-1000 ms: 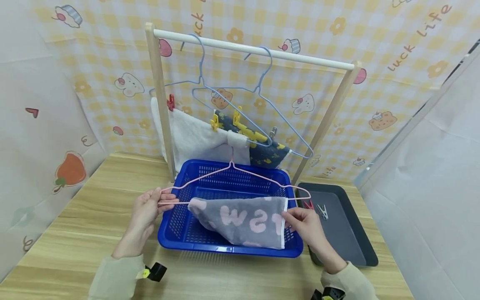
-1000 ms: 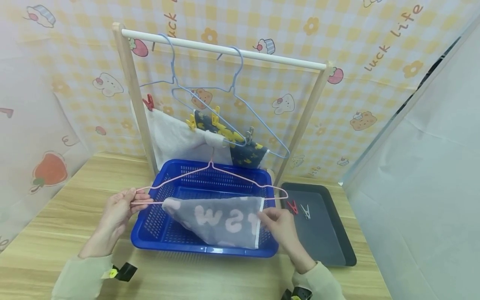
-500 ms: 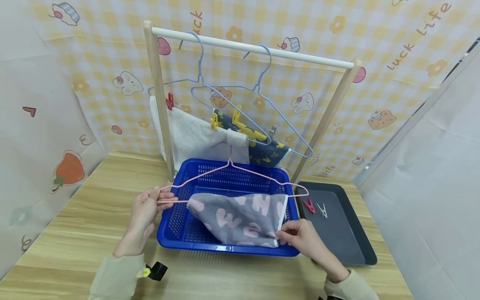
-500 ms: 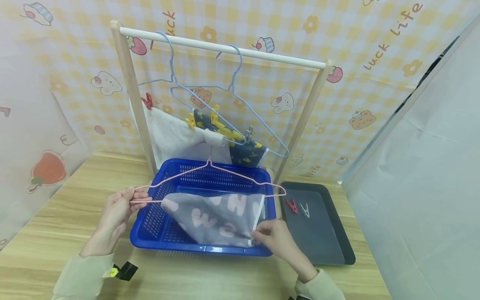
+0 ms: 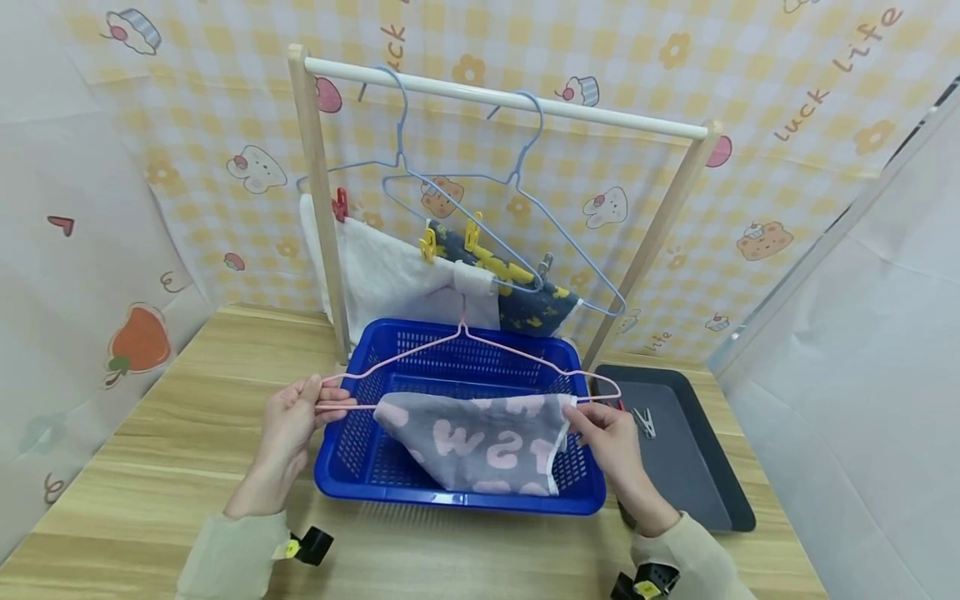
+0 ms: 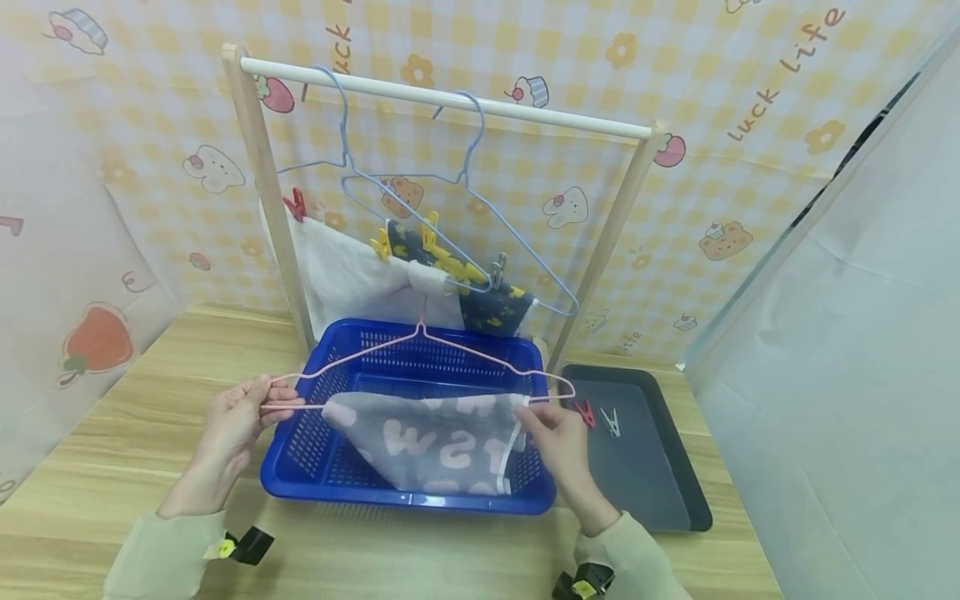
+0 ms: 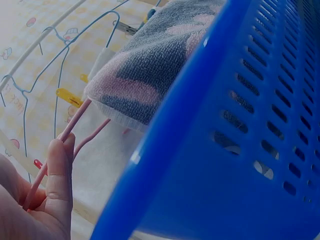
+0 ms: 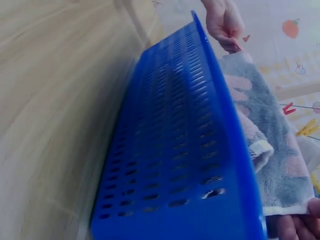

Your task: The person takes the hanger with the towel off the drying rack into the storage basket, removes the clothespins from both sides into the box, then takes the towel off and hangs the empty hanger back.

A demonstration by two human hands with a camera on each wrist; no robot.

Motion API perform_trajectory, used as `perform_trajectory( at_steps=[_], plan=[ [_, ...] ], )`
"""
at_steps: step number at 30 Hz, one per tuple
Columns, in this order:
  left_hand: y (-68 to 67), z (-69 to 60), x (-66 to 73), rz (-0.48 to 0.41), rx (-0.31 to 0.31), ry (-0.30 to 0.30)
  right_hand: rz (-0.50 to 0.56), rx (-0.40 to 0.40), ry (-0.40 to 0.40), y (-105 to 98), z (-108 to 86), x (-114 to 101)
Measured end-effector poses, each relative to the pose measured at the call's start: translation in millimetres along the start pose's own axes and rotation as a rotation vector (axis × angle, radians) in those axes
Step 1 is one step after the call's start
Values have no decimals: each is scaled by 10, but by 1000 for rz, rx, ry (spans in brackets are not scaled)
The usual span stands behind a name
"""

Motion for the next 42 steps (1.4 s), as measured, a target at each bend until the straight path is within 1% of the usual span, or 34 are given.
perform_trajectory(
  at_steps=[3, 4, 8, 11, 13, 15, 17, 20, 23, 24, 26, 29, 31, 33, 38, 42],
  plan=[
    [8, -1, -14, -13, 9, -8, -46, -35, -49, 0, -60, -39],
    [11, 0, -18, -18, 14, -8, -64, -58, -67, -2, -92, -76],
    [20, 3, -28, -21, 33, 3, -128, -174, -195, -10, -220, -203],
    [20, 5, -30, -18, 42, 6, -144, -276, -290, -10, -278, -159],
    [18, 5, -30, -16, 44, 5, -135, -333, -313, -9, -294, -85],
    [15, 4, -28, -13, 46, 5, -133, -361, -306, -12, -291, -36],
    [14, 5, -31, -8, 46, 8, -121, -347, -260, -16, -269, -14],
    [17, 5, -39, -5, 46, 15, -83, -261, -133, -23, -211, -22],
    [21, 3, -47, -15, 43, 20, -9, -154, 14, -20, -135, -52],
    [22, 2, -48, -19, 42, 20, 14, -124, 47, -18, -110, -58],
    [24, 1, -46, -27, 38, 21, 52, -74, 95, -13, -63, -64],
    [25, -2, -47, -35, 36, 17, 87, -35, 121, -6, -21, -52],
    [27, -3, -51, -38, 35, 15, 87, -37, 125, -6, -19, -35],
    [29, -6, -55, -42, 37, 12, 69, -66, 125, -8, -36, -16],
    [26, -1, -52, -35, 44, 13, -8, -189, 82, -24, -132, 13],
    [20, 7, -51, -15, 50, 13, -60, -275, 18, -44, -213, -9]
  ],
)
Point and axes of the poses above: each hand's wrist, its own z-axis towards the middle knuckle, its own y-axis out of the palm, x = y × z, the point moved 1 cm from there along z, towards the middle knuckle, and after that the axes turned 15 degrees about -y, right-handed, at the moved point
